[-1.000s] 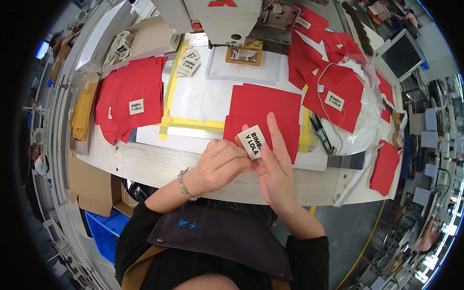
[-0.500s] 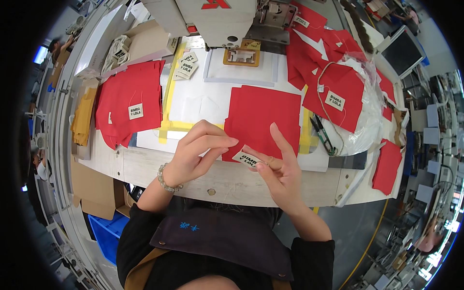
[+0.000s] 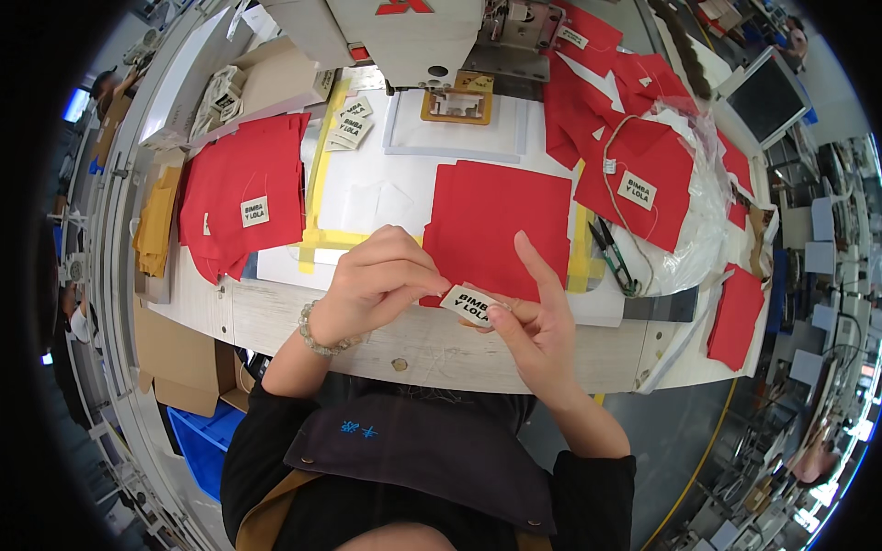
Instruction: The person trims excess white fabric from the edges of red fabric pieces using small scissors. They handle the fabric pieces one at a time, carefully cutting along the seams to remove the overhang. The finished pieces are placed on the table.
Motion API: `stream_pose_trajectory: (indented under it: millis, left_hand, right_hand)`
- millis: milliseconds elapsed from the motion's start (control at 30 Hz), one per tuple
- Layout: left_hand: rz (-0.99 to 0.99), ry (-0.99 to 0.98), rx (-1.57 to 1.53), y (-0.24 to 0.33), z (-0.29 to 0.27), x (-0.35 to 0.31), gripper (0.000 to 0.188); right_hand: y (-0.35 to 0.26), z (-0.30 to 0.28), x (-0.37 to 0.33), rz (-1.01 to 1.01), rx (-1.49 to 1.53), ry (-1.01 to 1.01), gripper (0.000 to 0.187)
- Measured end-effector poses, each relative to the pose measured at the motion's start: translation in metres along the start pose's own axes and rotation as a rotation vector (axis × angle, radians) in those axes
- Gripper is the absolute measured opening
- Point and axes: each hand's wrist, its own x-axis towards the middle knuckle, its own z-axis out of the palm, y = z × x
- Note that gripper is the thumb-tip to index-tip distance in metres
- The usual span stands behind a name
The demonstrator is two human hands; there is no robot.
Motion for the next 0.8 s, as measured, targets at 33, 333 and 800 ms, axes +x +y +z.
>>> stream_pose_trajectory:
  millis: [33,333,800]
  left_hand:
    - [-0.024,0.009,0.002,-0.001,-0.002,-0.001,0.019]
    - [-0.037,-0.498,-0.083,-0.009,-0.031,-0.010,0.039]
    - [0.165,-0.315,0.090,0.022,0.008,0.003,0.020]
  right_hand:
    - [-0.002,-0.001,0.000,0.019,0.007,0.015,0.066]
    - [-0.006,-0.006,0.007,0.162,-0.011,0.084,0.059]
    - [-0.007,-0.005,0.013,0.075,-0.274,0.061,0.054]
